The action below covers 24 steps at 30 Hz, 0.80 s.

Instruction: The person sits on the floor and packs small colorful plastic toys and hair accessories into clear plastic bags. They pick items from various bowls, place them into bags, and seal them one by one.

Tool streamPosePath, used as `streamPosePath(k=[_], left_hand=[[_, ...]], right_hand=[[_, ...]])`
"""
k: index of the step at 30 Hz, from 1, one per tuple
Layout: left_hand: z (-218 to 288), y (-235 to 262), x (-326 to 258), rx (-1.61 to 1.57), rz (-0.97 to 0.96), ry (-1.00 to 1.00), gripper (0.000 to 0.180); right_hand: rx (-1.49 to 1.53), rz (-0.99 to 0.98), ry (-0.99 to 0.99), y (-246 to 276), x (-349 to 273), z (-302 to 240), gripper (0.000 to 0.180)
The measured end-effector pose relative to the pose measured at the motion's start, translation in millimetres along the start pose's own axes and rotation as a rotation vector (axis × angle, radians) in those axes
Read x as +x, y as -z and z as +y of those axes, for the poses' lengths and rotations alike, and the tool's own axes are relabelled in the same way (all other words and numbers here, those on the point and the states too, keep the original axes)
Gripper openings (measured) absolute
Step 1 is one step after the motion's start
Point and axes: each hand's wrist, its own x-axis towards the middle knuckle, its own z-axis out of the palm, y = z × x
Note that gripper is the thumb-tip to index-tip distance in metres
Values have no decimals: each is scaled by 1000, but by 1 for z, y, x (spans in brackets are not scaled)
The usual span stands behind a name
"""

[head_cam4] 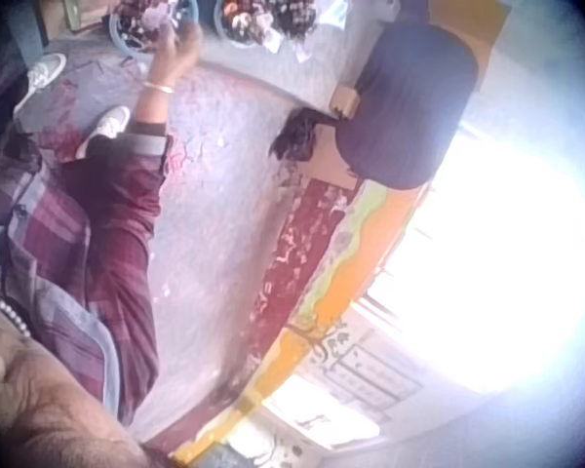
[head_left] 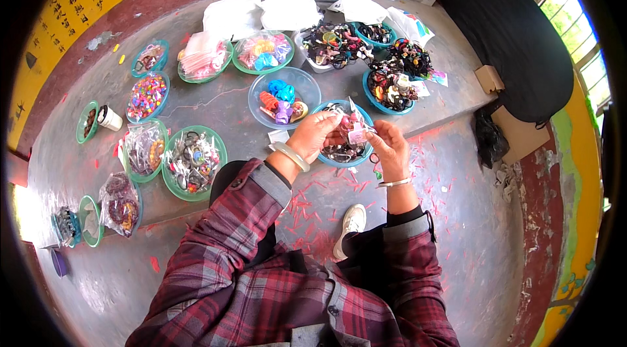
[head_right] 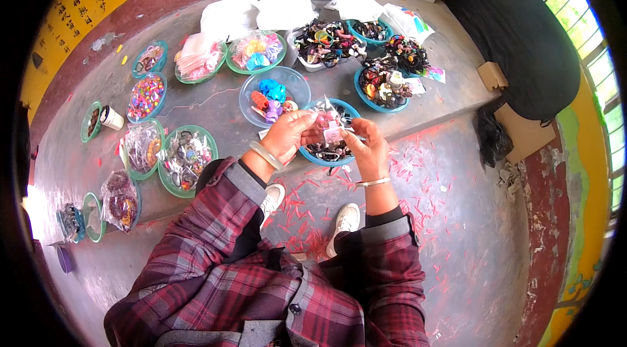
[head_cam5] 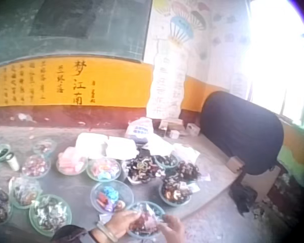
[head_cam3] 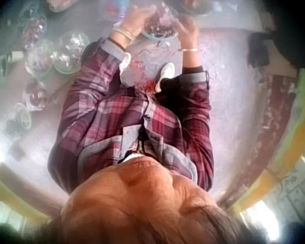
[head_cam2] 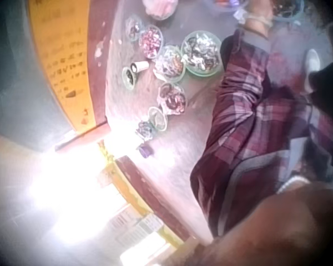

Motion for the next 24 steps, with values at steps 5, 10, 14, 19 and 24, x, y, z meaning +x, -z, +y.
streamPosePath(k=[5, 10, 14, 19, 24], left_hand=[[-4, -2, -2, 9, -37, -30, 28], [-1, -8, -3, -87, -54, 32, 26], [-1, -12, -4, -114, -14, 72, 23], [-7, -6, 1, -59, 10, 49, 22], [-14, -1, 4, 202, -23, -45, 26]], right_hand=[[353, -205, -282, 1, 0, 6, 17], [427, -157, -308, 3, 1, 14, 9], [392, -148, -303, 2, 0, 10, 8], [355, -180, -274, 1, -1, 12, 10], [340, -219, -299, -2, -3, -2, 12]])
